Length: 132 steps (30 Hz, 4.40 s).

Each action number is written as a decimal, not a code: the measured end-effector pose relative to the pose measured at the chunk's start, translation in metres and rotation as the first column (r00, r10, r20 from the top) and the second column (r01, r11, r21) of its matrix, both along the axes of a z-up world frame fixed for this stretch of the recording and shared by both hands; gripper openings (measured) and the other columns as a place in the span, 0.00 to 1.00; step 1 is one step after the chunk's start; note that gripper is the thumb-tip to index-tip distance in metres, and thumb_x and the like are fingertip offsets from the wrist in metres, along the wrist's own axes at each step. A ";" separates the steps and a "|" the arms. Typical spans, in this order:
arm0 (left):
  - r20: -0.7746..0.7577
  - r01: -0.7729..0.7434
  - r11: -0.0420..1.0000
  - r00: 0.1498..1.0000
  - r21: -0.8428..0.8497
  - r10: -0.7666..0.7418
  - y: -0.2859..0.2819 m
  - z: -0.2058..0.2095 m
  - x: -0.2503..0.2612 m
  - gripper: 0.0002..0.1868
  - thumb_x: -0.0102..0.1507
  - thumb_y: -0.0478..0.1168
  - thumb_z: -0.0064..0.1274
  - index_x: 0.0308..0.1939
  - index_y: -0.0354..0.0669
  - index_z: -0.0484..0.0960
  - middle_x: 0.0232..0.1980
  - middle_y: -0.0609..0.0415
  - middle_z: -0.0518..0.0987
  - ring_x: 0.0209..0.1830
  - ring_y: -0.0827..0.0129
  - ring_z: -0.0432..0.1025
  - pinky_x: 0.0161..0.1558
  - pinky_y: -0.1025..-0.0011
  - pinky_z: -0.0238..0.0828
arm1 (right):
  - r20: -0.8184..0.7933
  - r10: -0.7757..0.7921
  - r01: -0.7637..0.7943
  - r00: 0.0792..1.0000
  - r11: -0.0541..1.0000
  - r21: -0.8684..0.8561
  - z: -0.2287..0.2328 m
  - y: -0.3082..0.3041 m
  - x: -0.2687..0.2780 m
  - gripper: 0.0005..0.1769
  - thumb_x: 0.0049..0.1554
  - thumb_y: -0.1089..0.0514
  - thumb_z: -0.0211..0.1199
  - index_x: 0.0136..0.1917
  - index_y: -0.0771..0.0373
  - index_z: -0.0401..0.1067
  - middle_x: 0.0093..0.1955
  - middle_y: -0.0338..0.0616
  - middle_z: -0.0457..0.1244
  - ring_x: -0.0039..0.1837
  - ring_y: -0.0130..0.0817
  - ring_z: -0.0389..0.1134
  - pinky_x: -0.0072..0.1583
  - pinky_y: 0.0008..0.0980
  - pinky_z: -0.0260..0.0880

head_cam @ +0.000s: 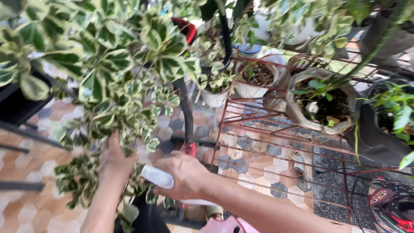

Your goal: The person uses a white spray bottle to mist the leaves of several potted plants on a balcony. They move from one plant to another, spraying foliage and occasionally touching leaves to position them for better coverage.

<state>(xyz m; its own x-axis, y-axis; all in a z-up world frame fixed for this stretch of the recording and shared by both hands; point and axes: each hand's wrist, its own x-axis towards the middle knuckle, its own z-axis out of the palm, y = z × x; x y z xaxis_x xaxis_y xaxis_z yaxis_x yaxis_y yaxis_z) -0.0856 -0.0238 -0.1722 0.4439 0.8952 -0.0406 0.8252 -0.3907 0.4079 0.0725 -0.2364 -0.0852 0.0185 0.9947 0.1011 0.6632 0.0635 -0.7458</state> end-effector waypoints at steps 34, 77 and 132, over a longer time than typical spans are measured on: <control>0.731 0.536 0.534 0.632 -0.653 0.259 -0.058 0.128 0.289 0.31 0.65 0.43 0.49 0.73 0.44 0.67 0.70 0.52 0.74 0.64 0.62 0.70 0.56 0.62 0.70 | -0.195 -0.752 0.771 0.630 0.636 0.041 0.095 -0.073 0.187 0.22 0.45 0.43 0.73 0.45 0.59 0.76 0.41 0.46 0.71 0.46 0.42 0.74 0.51 0.39 0.71; 0.774 0.674 0.380 0.554 -0.634 0.307 -0.124 0.110 0.427 0.25 0.67 0.41 0.48 0.66 0.32 0.73 0.65 0.42 0.79 0.66 0.57 0.74 0.63 0.59 0.71 | -0.152 -0.725 0.726 0.672 0.685 -0.060 0.108 -0.134 0.261 0.21 0.45 0.48 0.74 0.48 0.60 0.76 0.43 0.47 0.71 0.45 0.38 0.73 0.51 0.35 0.72; 0.928 0.430 0.829 0.061 -0.356 0.367 -0.138 0.220 0.418 0.53 0.63 0.51 0.62 0.80 0.60 0.38 0.70 0.51 0.70 0.73 0.58 0.66 0.58 0.47 0.74 | -0.265 -0.662 0.709 0.701 0.686 0.163 0.204 -0.173 0.284 0.20 0.46 0.48 0.74 0.46 0.62 0.76 0.41 0.43 0.71 0.43 0.32 0.70 0.51 0.33 0.70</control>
<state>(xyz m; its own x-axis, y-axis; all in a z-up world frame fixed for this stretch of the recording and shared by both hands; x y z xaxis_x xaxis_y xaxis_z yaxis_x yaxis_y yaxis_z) 0.3321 -0.1619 0.0474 0.4489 0.8882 0.0973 -0.4851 0.1508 0.8614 0.3564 -0.4096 0.1189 0.7256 0.6396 0.2538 0.4551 -0.1694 -0.8742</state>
